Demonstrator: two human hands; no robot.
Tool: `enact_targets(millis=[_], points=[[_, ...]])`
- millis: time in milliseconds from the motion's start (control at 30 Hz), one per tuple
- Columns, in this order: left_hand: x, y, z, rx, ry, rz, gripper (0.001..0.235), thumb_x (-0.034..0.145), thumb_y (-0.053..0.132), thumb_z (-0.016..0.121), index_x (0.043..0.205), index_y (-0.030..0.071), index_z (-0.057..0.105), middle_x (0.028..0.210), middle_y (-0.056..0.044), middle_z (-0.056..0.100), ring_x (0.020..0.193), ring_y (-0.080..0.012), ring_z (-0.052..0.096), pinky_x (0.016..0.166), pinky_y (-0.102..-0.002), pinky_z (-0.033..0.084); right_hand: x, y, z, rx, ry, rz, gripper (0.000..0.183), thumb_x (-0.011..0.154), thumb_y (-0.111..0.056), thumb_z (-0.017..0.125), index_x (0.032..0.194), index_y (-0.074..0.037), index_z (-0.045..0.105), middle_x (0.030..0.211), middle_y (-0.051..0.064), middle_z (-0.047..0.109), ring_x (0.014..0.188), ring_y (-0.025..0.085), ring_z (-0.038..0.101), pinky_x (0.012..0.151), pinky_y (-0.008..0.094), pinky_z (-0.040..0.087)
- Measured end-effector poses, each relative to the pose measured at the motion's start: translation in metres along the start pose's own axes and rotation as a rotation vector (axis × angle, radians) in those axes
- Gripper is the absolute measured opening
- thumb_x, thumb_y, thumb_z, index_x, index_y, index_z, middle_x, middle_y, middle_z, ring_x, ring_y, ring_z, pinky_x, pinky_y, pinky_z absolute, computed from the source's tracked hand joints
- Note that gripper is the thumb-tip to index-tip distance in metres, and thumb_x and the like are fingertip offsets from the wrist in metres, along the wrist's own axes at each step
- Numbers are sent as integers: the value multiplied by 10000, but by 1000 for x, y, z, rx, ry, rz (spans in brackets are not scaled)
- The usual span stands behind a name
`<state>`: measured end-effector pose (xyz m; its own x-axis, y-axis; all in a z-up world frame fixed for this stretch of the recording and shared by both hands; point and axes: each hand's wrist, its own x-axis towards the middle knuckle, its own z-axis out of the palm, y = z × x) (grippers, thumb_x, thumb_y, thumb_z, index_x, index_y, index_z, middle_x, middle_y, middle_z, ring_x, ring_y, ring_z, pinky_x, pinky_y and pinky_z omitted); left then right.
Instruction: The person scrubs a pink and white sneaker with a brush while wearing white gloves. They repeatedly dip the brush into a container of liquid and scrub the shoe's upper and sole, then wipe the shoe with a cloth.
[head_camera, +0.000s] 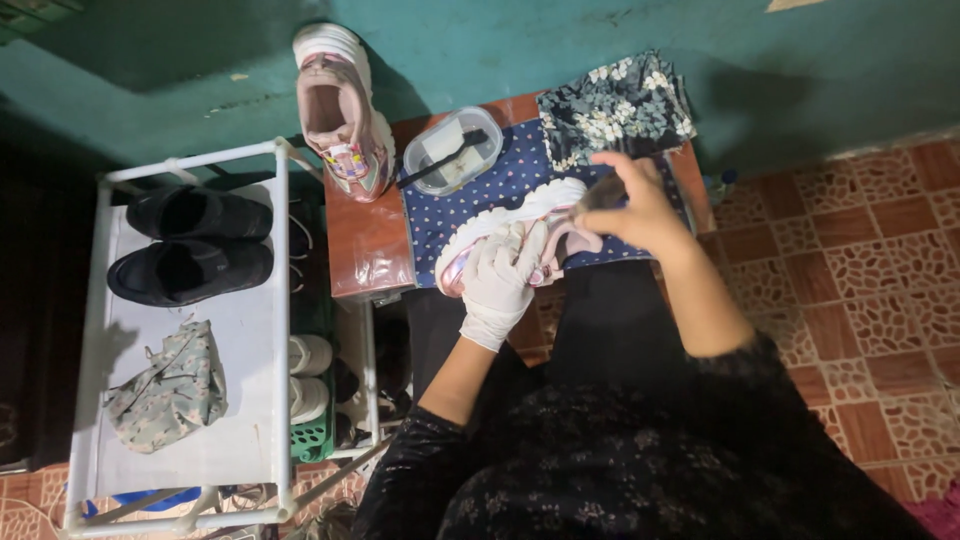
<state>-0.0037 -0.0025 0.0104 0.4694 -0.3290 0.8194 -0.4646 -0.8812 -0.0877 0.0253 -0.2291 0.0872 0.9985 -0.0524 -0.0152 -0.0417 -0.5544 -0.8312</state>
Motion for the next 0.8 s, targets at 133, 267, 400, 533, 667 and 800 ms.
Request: enact_targets(millis=[133,267,400,533,667,800], points=[[-10,-1,10,14,38,24,465,962,168,440,1352,311,648,1101,-62,661,997,-254,675,955,-412,555,16,12,-9,-149,49,200,951,589,-443,896,1442,-362,484,1308,124,555,1273,305,531,1089,415,373],[-11,-1,7,-9,0,7,456,955,154,456,1338,302,657,1129,-56,672,1029,-255,679,946,-426,565,1,7,3,70,84,77,848,597,-298,928,1368,-280,577,1237,124,494,1223,314,505,1072,435,370],[-7,-4,9,-18,34,19,416,986,171,462,1322,298,672,1134,-57,662,1041,-257,668,927,-417,568,14,32,6,108,145,76,786,649,-271,919,1360,-242,586,1220,143,479,1207,333,554,1044,423,431],[-6,-2,10,-1,46,5,424,992,189,447,1334,314,665,1122,-56,657,1022,-256,662,943,-421,565,0,-15,-19,-141,158,111,859,603,-383,922,1384,-307,572,1277,113,504,1249,287,546,1051,398,414],[-4,-1,7,0,36,-8,421,1009,191,406,1312,304,675,1134,-48,651,1031,-253,661,912,-421,580,13,7,3,205,21,-39,795,665,-225,908,1389,-191,579,1152,138,534,1137,287,540,1013,389,422],[-3,-3,8,-5,58,-5,393,1017,210,443,1323,299,671,1130,-65,644,1022,-256,664,935,-418,565,5,-21,-14,-103,46,134,861,615,-357,902,1397,-292,547,1336,150,508,1282,316,521,1078,436,388]])
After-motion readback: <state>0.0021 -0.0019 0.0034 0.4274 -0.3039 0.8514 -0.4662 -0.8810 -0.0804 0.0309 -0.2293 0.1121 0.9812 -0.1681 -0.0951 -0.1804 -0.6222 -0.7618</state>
